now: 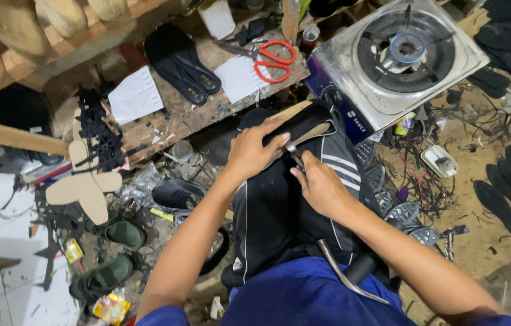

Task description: The person sits at a cluttered workbench and fits a black fabric shoe upper over a wooden shoe last, pressing and stretching it into shape. They pick up the last, adjust the upper, use scissors to trim, and repeatedly hammer the shoe edges while resting the shoe on their lap, with a gas stove burner nearby.

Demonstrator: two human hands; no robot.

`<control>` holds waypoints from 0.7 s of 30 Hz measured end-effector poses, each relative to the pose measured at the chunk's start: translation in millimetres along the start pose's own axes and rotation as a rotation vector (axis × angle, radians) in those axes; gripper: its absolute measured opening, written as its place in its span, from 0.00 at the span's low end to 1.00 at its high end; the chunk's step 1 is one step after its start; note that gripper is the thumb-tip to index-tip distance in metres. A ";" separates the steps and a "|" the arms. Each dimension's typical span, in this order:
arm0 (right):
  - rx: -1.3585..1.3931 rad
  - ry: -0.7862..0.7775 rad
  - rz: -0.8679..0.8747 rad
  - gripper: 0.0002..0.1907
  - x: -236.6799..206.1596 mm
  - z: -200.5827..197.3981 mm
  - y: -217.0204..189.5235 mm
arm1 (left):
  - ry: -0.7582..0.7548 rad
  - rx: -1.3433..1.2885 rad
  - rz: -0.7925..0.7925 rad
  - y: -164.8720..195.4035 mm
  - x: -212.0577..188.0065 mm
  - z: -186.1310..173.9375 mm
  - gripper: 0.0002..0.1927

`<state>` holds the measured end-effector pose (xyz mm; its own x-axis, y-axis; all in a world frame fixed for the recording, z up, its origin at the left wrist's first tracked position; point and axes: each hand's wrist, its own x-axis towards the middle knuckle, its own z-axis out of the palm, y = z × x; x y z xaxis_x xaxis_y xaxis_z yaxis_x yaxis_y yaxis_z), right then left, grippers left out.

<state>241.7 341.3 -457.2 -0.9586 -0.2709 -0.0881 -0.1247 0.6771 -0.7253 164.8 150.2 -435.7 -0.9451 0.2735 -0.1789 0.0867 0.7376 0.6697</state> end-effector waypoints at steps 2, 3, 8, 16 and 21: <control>-0.100 -0.014 -0.047 0.12 -2.5 -8.2 2.4 | 0.075 0.005 0.128 1.5 -3.6 7.2 0.22; -0.194 -0.036 -0.079 0.13 -6.8 -13.8 3.3 | 0.069 0.052 0.130 1.7 -8.8 11.9 0.23; -0.576 -0.166 0.009 0.18 -4.2 -42.1 4.2 | 0.243 0.313 0.375 3.0 -18.2 28.5 0.27; -0.376 0.072 0.003 0.13 -2.6 -36.3 4.6 | 0.062 0.237 0.241 2.5 -3.1 22.0 0.26; -0.582 0.068 -0.123 0.14 -1.7 -39.1 12.9 | -0.116 0.248 0.154 17.5 20.0 29.2 0.29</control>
<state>231.6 377.2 -439.7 -0.9400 -0.3397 0.0308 -0.3373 0.9123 -0.2320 156.6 186.6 -448.6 -0.8739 0.4519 -0.1792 0.3138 0.8059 0.5020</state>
